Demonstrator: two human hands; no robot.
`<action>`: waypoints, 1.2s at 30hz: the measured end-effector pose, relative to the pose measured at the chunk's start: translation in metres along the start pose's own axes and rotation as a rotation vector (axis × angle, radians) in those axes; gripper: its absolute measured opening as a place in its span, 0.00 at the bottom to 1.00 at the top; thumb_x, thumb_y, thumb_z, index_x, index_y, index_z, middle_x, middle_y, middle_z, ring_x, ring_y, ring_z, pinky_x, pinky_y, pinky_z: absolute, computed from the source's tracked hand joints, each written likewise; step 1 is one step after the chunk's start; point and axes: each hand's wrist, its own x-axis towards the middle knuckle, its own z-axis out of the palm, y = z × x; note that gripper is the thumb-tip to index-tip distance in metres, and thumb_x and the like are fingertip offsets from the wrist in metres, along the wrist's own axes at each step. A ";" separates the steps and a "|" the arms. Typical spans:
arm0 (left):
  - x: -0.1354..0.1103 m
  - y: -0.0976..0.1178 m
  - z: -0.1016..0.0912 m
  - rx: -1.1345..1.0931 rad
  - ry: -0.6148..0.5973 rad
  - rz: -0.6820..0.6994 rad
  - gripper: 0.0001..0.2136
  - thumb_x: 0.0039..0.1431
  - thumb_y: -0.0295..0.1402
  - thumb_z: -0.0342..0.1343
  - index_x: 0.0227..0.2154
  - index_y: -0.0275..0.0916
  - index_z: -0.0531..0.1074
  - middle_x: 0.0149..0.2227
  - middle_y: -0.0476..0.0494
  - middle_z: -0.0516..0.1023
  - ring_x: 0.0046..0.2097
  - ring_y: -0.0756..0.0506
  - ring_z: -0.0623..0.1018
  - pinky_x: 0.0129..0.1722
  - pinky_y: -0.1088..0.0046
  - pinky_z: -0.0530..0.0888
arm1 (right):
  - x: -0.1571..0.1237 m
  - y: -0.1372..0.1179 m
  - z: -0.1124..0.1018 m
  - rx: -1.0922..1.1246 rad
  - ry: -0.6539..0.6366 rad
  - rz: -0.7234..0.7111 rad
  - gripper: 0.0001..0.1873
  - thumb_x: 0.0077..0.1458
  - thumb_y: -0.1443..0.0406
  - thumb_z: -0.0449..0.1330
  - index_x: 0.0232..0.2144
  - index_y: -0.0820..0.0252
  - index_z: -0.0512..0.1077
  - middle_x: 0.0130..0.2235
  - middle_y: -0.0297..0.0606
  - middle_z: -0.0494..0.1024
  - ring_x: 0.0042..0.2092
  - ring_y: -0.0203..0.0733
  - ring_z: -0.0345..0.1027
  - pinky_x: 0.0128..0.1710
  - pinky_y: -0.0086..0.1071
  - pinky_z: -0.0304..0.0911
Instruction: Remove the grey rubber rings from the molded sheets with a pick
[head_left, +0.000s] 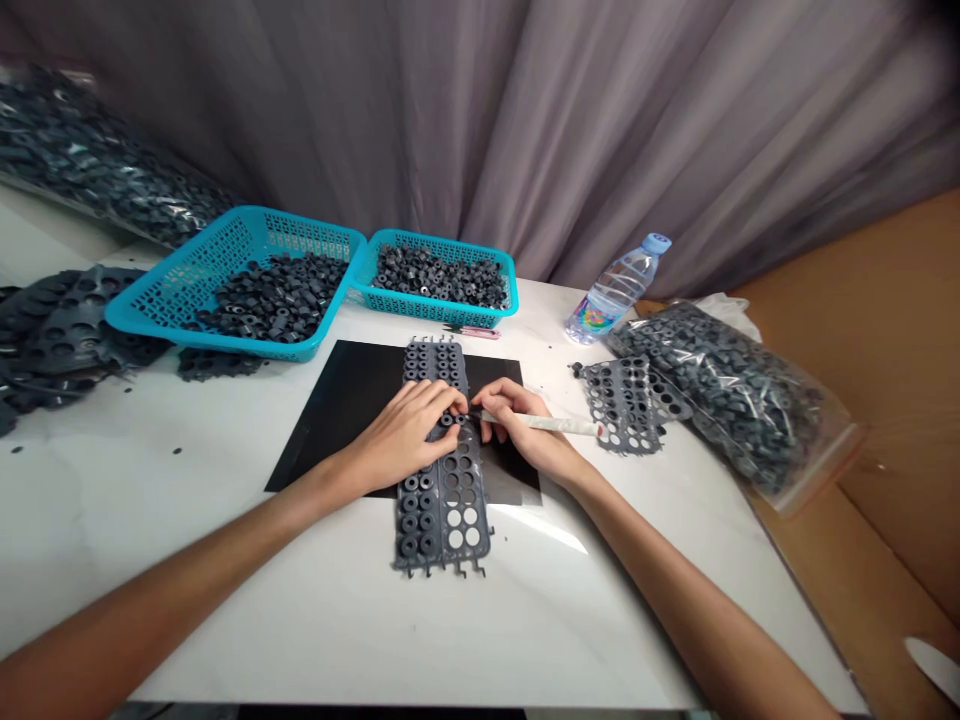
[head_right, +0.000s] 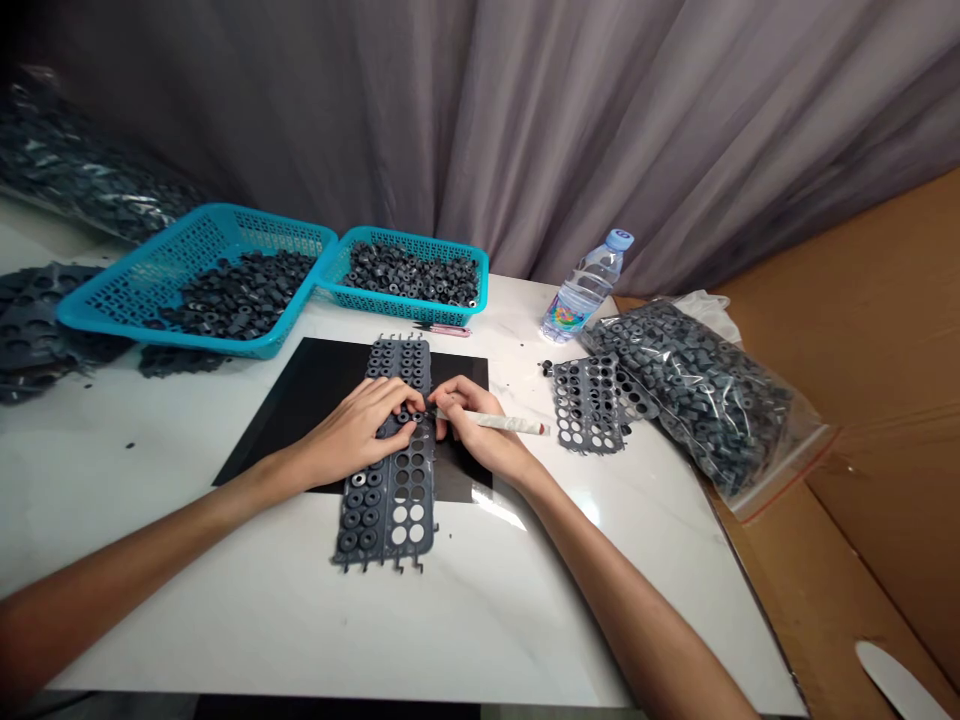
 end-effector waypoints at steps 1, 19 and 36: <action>0.000 0.000 0.000 0.002 0.003 0.002 0.06 0.68 0.30 0.53 0.46 0.42 0.69 0.46 0.47 0.75 0.47 0.41 0.73 0.52 0.60 0.67 | 0.000 -0.002 0.000 -0.012 0.004 0.002 0.17 0.70 0.52 0.54 0.43 0.57 0.73 0.27 0.31 0.74 0.28 0.37 0.64 0.30 0.31 0.59; -0.001 0.000 0.002 0.010 0.023 0.003 0.05 0.69 0.31 0.54 0.46 0.42 0.68 0.47 0.47 0.75 0.47 0.42 0.73 0.52 0.60 0.67 | -0.006 -0.012 -0.001 -0.043 0.153 0.041 0.36 0.70 0.40 0.44 0.50 0.59 0.79 0.14 0.28 0.63 0.17 0.37 0.55 0.22 0.33 0.51; -0.001 -0.001 0.003 0.028 0.032 0.029 0.05 0.70 0.29 0.53 0.46 0.42 0.68 0.46 0.47 0.75 0.47 0.42 0.74 0.51 0.61 0.66 | 0.002 -0.001 -0.007 0.147 0.107 0.068 0.17 0.70 0.54 0.48 0.48 0.57 0.69 0.23 0.33 0.77 0.20 0.36 0.61 0.21 0.29 0.57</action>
